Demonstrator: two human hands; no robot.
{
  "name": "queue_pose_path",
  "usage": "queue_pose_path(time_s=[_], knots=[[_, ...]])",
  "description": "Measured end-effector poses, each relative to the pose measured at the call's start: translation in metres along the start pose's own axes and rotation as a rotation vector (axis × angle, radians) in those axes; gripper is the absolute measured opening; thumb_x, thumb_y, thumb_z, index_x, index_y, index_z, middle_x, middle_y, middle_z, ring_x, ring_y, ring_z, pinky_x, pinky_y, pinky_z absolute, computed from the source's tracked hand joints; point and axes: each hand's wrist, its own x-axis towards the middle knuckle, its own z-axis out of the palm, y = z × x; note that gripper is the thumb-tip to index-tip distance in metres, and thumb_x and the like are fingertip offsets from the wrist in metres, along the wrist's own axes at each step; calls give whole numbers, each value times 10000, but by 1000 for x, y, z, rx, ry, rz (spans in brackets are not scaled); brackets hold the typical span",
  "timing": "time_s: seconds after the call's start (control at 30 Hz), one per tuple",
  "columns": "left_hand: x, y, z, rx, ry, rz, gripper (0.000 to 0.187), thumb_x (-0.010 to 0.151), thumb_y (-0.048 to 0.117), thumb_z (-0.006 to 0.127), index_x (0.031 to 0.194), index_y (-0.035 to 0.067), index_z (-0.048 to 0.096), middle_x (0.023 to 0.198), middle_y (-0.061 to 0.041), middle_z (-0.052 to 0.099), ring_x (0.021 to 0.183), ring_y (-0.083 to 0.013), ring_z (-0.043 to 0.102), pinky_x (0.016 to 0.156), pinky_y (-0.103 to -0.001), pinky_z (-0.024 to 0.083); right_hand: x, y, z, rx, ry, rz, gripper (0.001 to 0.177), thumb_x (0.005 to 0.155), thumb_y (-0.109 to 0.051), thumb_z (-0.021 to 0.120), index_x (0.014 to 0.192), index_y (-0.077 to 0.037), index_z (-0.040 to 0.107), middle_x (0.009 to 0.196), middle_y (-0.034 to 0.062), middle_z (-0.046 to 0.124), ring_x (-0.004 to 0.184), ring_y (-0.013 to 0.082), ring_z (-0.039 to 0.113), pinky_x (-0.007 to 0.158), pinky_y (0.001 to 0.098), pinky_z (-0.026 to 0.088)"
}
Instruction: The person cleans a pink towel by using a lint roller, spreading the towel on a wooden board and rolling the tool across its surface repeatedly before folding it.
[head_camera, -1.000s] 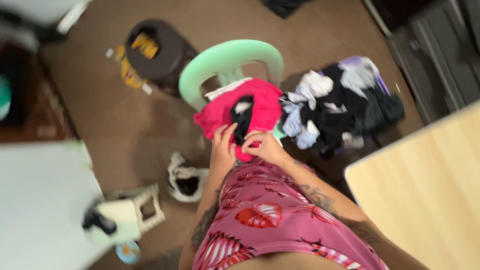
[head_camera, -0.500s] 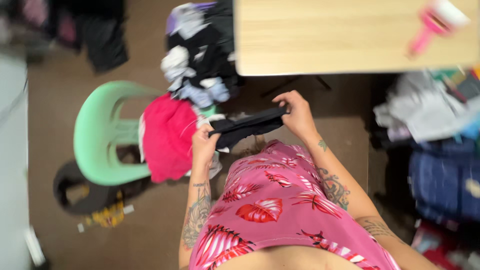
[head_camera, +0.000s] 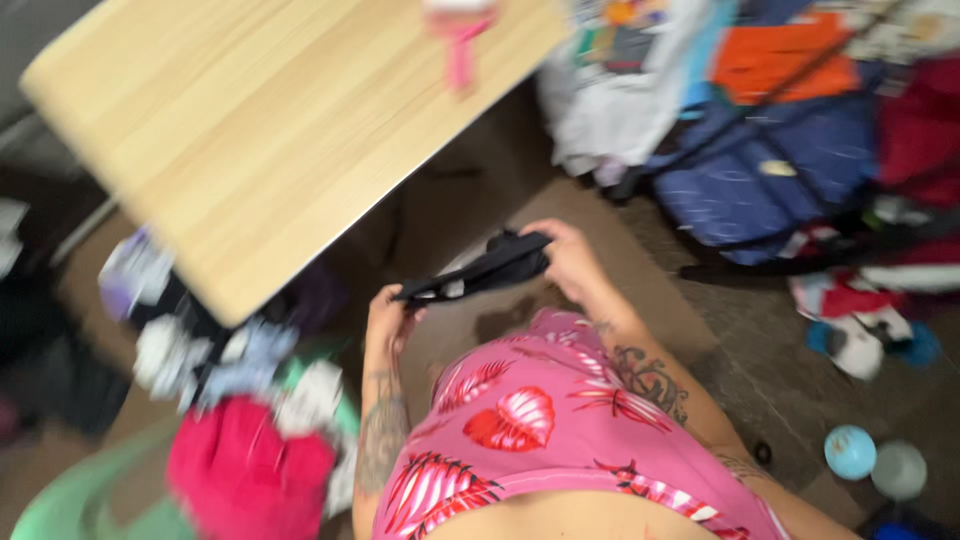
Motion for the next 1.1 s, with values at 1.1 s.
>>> queue_pose_path(time_s=[1.1], knots=[[166, 114, 627, 2017, -984, 774, 530, 930, 554, 608, 995, 60, 788, 1012, -209, 753, 999, -360, 725, 890, -458, 565, 88, -153, -425, -854, -19, -52, 629, 820, -496, 705, 1285, -74, 682, 1310, 171, 712, 1220, 305, 663, 1034, 376, 502]])
